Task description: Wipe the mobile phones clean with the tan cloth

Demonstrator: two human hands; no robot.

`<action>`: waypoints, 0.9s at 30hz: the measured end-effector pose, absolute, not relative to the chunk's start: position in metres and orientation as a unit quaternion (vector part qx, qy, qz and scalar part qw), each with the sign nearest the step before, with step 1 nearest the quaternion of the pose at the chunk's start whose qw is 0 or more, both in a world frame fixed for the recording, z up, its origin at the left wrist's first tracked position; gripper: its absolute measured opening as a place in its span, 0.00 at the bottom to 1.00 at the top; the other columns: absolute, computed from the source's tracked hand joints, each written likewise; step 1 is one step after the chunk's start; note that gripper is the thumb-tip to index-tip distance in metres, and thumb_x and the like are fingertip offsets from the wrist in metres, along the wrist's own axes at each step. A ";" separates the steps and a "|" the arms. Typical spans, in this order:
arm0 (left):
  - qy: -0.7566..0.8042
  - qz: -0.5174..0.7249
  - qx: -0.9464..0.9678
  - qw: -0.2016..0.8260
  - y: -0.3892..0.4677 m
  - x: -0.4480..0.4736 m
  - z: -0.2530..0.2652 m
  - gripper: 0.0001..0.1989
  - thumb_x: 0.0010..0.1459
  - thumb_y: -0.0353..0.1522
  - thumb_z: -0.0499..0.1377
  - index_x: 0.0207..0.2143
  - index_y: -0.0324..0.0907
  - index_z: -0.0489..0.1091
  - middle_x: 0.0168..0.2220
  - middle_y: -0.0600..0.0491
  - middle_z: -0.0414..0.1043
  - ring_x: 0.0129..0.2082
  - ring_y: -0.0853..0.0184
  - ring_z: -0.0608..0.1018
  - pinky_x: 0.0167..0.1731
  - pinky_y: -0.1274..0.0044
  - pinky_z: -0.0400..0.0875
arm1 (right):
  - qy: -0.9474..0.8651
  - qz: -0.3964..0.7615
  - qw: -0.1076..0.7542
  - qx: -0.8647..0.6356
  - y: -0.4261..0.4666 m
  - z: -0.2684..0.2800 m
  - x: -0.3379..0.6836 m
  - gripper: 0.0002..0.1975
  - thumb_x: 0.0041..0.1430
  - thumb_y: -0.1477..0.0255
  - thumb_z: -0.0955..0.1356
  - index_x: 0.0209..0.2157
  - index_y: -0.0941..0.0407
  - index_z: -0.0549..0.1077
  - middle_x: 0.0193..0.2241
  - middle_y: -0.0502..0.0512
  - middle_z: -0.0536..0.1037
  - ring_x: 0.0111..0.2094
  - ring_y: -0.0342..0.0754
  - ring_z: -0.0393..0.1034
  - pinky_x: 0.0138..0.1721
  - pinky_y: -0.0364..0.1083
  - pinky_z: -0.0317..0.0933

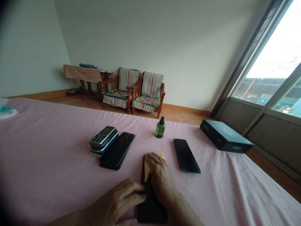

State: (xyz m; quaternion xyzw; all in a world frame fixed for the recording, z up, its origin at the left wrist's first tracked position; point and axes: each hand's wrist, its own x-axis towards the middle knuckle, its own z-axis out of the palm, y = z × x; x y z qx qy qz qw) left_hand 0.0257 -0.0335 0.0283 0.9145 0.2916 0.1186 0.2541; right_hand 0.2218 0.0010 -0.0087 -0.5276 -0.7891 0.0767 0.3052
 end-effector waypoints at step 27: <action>0.265 0.157 0.922 0.236 -0.028 0.021 0.006 0.25 0.54 0.32 0.65 0.55 0.48 0.66 0.55 0.50 0.67 0.52 0.59 0.70 0.55 0.71 0.65 | -0.785 0.075 0.311 -0.531 -0.005 -0.002 0.228 0.34 0.43 0.89 0.56 0.51 0.60 0.73 0.51 0.59 0.75 0.55 0.51 0.66 0.57 0.54 0.59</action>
